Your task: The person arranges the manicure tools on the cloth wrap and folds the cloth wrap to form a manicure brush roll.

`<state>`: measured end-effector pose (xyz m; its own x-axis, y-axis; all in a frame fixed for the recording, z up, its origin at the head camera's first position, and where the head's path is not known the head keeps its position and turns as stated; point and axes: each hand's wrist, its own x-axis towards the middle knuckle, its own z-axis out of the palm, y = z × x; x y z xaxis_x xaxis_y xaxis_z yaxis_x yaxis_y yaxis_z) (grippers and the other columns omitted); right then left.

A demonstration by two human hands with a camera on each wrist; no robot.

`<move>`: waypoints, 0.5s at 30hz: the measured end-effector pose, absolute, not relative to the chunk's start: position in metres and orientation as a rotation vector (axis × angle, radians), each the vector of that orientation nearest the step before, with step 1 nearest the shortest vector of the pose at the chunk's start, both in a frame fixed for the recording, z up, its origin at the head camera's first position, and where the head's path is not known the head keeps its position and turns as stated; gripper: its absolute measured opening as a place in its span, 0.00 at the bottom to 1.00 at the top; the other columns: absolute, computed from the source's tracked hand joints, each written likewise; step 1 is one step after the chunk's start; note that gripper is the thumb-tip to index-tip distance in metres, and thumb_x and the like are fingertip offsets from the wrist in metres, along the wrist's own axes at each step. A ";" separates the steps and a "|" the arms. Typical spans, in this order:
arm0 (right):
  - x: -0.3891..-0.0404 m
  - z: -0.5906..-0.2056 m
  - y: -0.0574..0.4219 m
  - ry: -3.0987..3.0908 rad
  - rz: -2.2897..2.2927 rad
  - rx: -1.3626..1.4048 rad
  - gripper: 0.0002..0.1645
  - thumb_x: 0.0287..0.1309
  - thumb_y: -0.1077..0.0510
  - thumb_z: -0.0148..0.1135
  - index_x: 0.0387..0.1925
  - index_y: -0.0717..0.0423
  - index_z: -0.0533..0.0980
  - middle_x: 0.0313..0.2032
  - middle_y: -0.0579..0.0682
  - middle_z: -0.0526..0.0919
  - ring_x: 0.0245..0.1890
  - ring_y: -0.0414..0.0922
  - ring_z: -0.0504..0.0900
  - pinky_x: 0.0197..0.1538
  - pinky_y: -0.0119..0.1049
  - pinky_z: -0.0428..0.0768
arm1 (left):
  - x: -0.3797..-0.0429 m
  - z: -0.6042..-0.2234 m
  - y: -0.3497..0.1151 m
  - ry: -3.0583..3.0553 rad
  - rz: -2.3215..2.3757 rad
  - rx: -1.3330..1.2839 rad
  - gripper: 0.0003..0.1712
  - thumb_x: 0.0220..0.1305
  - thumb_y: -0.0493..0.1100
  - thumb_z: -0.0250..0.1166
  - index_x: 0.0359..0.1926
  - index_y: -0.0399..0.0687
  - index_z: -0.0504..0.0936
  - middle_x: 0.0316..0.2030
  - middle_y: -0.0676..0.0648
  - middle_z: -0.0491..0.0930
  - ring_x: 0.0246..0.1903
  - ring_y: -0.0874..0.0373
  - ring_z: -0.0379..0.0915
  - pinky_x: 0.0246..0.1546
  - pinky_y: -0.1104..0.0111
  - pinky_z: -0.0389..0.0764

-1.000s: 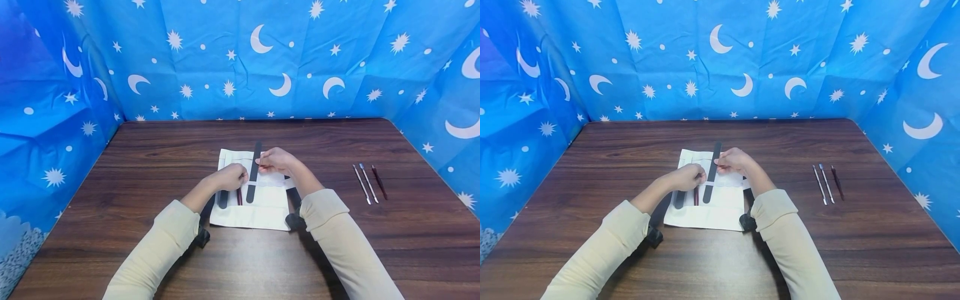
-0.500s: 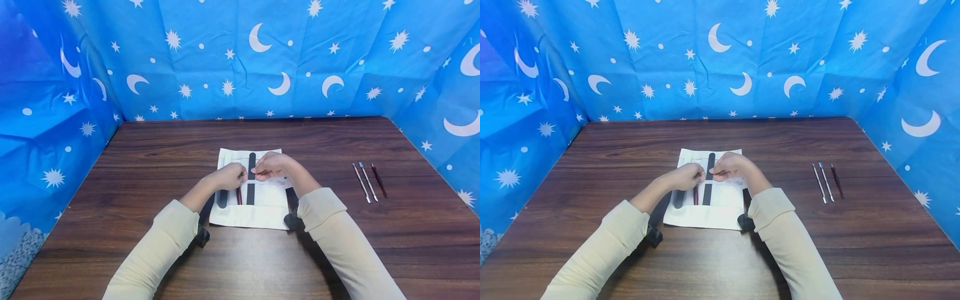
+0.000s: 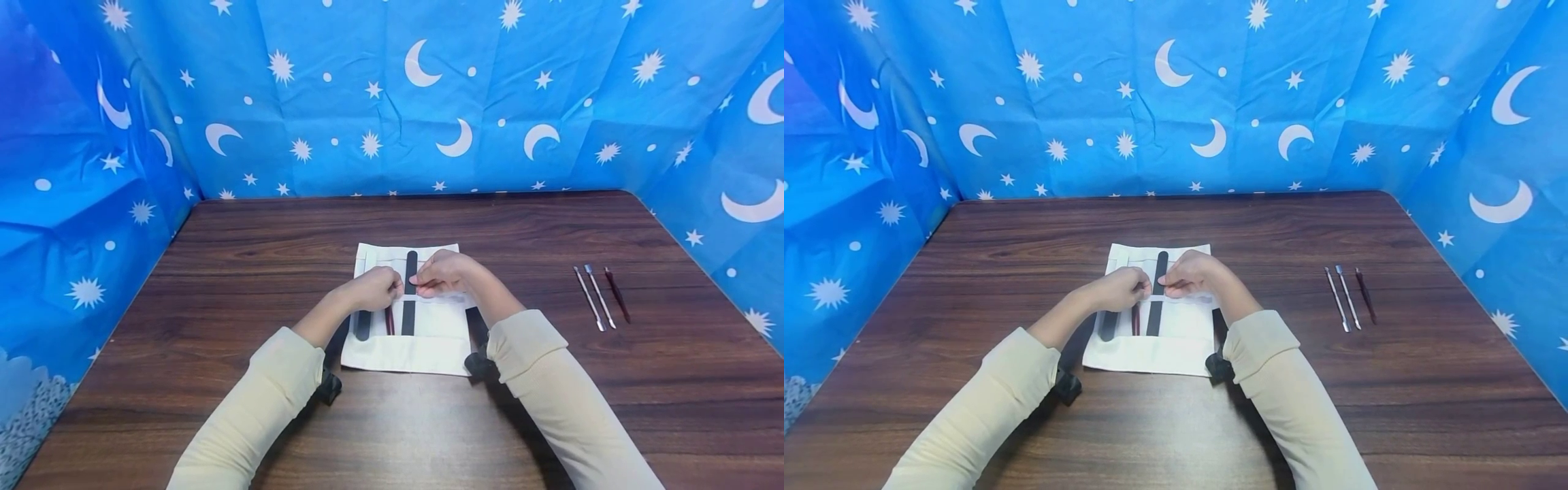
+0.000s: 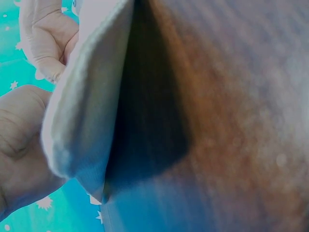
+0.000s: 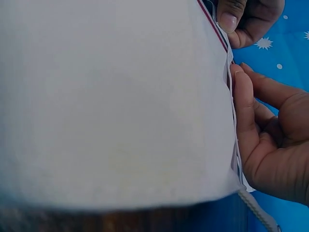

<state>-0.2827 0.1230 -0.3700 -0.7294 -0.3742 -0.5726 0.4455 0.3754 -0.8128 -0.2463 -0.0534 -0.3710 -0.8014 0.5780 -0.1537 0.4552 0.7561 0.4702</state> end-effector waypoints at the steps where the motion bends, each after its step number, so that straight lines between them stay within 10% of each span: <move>1: -0.282 -0.370 0.123 1.919 -1.440 0.066 0.04 0.58 0.67 0.58 0.31 0.67 0.74 0.20 0.53 0.78 0.19 0.39 0.77 0.28 0.28 0.77 | -0.246 -0.371 -0.054 2.663 0.610 0.804 0.10 0.61 0.29 0.52 0.28 0.40 0.77 0.22 0.51 0.70 0.25 0.59 0.66 0.30 0.71 0.67; 15: -0.275 -0.352 0.167 2.061 -1.692 0.086 0.20 0.58 0.66 0.57 0.48 0.80 0.68 0.21 0.51 0.79 0.21 0.38 0.78 0.30 0.28 0.78 | -0.243 -0.369 -0.050 2.693 0.582 0.853 0.08 0.60 0.30 0.55 0.27 0.41 0.78 0.23 0.51 0.73 0.25 0.60 0.67 0.31 0.71 0.69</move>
